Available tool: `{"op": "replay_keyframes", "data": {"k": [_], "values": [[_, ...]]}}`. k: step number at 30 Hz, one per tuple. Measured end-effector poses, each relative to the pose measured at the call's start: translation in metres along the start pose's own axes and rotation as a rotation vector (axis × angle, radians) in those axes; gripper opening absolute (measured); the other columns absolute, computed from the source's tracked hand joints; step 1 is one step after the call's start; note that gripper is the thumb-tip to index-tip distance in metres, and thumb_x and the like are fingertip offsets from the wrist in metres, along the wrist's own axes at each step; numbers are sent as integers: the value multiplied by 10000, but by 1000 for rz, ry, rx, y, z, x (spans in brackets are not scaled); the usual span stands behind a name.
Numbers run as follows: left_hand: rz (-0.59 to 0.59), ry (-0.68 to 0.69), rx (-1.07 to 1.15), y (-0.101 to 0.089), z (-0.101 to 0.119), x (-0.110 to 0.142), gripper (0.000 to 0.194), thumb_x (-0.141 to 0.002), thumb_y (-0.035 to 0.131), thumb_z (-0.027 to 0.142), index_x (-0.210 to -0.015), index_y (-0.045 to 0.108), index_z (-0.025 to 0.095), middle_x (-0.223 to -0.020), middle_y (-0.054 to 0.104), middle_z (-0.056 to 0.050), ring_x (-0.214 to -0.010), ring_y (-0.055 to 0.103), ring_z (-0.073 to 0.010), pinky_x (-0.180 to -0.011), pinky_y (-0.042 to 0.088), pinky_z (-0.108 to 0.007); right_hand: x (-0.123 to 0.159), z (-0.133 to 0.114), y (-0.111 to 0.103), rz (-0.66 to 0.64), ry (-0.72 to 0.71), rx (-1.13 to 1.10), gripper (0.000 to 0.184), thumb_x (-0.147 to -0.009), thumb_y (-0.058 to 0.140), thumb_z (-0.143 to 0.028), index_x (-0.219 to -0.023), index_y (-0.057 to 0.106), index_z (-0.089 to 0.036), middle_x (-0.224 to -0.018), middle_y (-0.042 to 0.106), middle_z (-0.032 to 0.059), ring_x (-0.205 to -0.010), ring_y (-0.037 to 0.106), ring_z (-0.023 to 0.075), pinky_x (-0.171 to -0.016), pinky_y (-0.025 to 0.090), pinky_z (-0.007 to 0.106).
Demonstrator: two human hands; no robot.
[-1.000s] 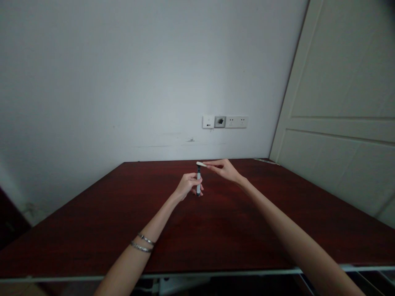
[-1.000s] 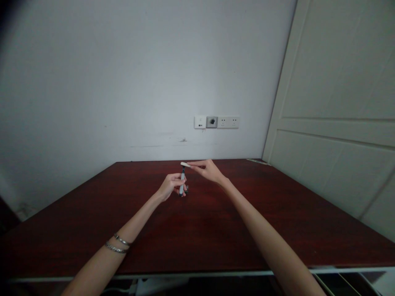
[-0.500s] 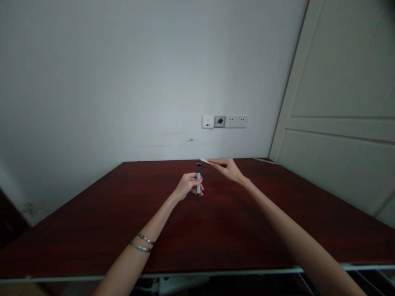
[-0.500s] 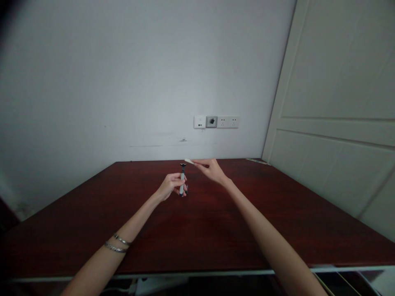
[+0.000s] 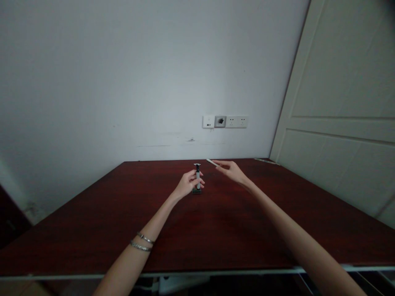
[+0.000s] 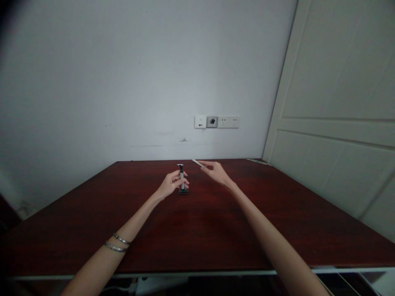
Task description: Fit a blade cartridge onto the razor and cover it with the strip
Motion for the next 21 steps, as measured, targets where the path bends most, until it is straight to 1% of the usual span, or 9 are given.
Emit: {"op": "replay_keyframes", "data": {"k": [1,3,5,7,9,12,15,18,21], "values": [[12,3,-2,-1,0,0,245,-755,593,258,-938,494,130,-754,649,-64,-638,647,-150,-593,489,-254,1,2,1,20,21,-11,367,-790,541,-284,-1135,621,-183,-1017,675,59,-795,623,175,-695,503,291],[28,3,-4,-2,-1,0,245,-759,588,253,-949,494,129,-752,649,-61,-631,645,-146,-596,492,-258,3,8,4,49,79,-32,390,-783,549,-297,-1151,609,-183,-958,679,65,-610,601,129,-536,504,243],[39,3,-8,-3,-2,-1,244,-760,586,247,-952,494,129,-747,649,-57,-620,643,-142,-595,495,-261,5,13,9,64,118,-49,416,-780,553,-319,-1171,593,-182,-891,669,61,-434,510,71,-377,446,196],[39,6,-13,-4,-3,-1,239,-759,584,241,-950,494,128,-744,649,-56,-613,642,-140,-595,496,-262,6,16,13,95,126,-68,416,-777,559,-329,-1160,598,-174,-869,646,57,-383,462,42,-316,419,177],[36,18,-18,-4,-5,-2,234,-758,580,233,-947,496,124,-738,648,-56,-607,639,-139,-595,497,-264,7,17,17,129,148,-110,404,-768,571,-325,-1129,614,-147,-838,628,56,-409,487,50,-325,455,184],[36,33,-35,-5,-8,-4,225,-755,579,222,-940,503,120,-724,646,-52,-599,635,-136,-592,499,-264,8,16,25,154,227,-236,399,-752,593,-317,-1088,623,-104,-745,609,43,-485,535,84,-391,533,221],[37,41,-58,-5,-10,-4,223,-750,581,210,-940,513,117,-719,645,-49,-601,634,-134,-589,499,-260,10,15,32,172,277,-341,354,-746,607,-324,-1011,643,-92,-725,609,42,-524,546,91,-448,568,243],[33,48,-72,-6,-10,-5,220,-749,578,200,-944,520,117,-725,646,-48,-613,636,-135,-599,501,-261,14,13,37,184,304,-333,304,-755,603,-329,-958,648,-106,-738,621,48,-511,547,82,-431,551,216],[37,44,-77,-5,-9,-4,214,-745,577,194,-939,524,120,-727,647,-49,-618,639,-139,-607,504,-269,17,14,40,211,349,-249,265,-755,604,-323,-904,648,-109,-669,621,40,-457,534,78,-370,494,179]]}}
Point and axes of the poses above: each hand's wrist, its own x-axis away from the middle knuckle, its own y-axis out of the palm, z = x × y, the point moved 1 cm from there along -x, towards the middle knuckle
